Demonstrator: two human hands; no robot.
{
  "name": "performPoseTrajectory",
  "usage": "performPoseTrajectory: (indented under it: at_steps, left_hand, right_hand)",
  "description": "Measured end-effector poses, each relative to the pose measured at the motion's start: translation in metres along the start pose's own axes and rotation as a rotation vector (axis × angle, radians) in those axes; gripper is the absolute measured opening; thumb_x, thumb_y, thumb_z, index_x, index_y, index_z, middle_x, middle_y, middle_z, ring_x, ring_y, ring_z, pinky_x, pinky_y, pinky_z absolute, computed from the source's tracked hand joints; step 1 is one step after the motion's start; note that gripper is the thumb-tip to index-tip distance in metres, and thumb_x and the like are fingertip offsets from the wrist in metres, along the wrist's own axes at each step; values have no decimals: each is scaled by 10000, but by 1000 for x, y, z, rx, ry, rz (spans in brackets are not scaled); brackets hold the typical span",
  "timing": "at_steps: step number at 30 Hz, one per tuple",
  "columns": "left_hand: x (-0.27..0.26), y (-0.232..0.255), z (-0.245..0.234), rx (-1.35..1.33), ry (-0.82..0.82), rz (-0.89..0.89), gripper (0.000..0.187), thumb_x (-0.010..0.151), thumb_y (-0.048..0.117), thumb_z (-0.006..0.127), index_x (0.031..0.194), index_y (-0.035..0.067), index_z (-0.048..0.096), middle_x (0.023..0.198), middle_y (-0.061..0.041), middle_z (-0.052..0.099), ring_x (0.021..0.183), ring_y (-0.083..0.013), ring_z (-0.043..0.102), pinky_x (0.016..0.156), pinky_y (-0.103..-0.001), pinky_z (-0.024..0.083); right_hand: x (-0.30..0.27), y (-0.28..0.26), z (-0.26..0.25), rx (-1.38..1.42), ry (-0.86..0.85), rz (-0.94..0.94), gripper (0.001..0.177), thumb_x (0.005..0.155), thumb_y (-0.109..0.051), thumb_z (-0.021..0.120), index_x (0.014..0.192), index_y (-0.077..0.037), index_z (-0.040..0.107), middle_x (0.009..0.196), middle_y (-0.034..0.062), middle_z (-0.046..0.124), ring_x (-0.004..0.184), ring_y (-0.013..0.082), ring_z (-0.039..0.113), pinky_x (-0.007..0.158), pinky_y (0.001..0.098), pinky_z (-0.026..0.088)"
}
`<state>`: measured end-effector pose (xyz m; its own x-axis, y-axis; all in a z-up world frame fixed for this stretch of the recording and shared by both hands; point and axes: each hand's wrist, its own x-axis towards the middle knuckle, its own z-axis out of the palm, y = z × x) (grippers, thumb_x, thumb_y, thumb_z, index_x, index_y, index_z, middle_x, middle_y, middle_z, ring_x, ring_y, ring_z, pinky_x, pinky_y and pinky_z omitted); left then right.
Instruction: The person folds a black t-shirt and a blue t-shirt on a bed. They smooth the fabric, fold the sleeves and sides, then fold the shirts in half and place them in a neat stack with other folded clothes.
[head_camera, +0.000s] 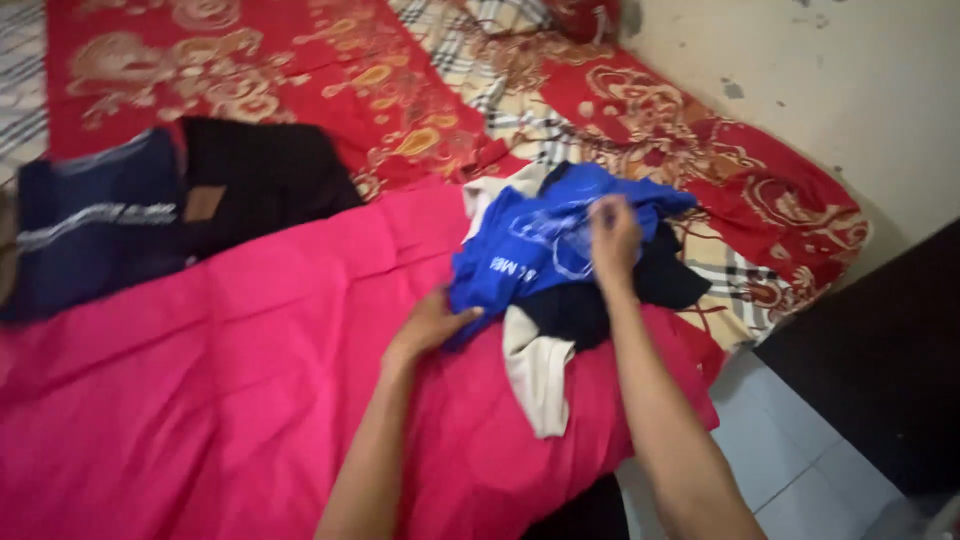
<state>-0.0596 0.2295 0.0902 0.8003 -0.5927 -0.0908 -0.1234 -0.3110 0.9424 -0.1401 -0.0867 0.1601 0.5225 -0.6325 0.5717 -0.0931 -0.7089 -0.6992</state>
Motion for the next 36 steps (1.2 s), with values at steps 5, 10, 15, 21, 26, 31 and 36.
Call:
performPoseTrajectory:
  at_steps: [5,10,15,21,26,31,36]
  left_hand:
    - [-34,32,-32,36,305,368,347,937,254,728,1216,48,732,909,-242,710,909,-449,719,790,-516,554]
    - [-82,13,-131,-405,668,361,293,868,196,526,1089,68,669,938,-91,525,855,-210,510,746,-343,420]
    - [-161,-29,-208,-502,811,368,161,877,187,407,925,159,558,811,21,397,677,-116,426,556,-235,357]
    - [-191,-86,-230,-707,1237,293,215,1069,351,425,1044,187,561,991,-32,499,954,-199,522,920,-327,438]
    - [-212,-44,-226,-749,1260,409,185,1033,300,373,893,224,466,893,26,501,868,-123,526,855,-243,415]
    - [-225,-75,-230,-290,949,388,313,970,401,463,900,124,591,824,-108,537,839,-237,545,820,-346,433]
    - [-257,17,-226,204,493,-257,1023,834,805,651,1544,120,380,1352,-337,639,1320,-508,592,1126,-621,415]
  right_hand:
    - [-54,-129,-43,369,179,-138,143,1121,-222,619,1136,-83,648,1011,91,621,989,218,609,978,371,480]
    - [-139,-158,-37,334,-669,-150,220,945,-241,715,1116,-103,703,916,121,723,870,248,684,849,403,544]
    - [-124,-222,-31,117,-743,-246,419,885,-227,775,1292,-162,699,1071,171,755,978,381,726,860,486,565]
    - [-161,-162,-25,-575,-724,-159,1375,653,-418,978,1702,-261,103,1754,248,-16,1574,553,-28,902,1019,55]
    - [-134,-99,-37,-564,-551,-93,1106,694,42,875,1624,-270,364,1724,221,81,1508,483,334,914,783,531]
    - [-90,0,-11,-754,-435,71,1289,645,16,965,1656,-319,239,1704,220,66,1481,550,219,929,844,363]
    - [-90,-130,-7,-508,-740,-315,1313,580,-463,944,1701,-379,266,1686,298,271,1575,502,221,1240,672,110]
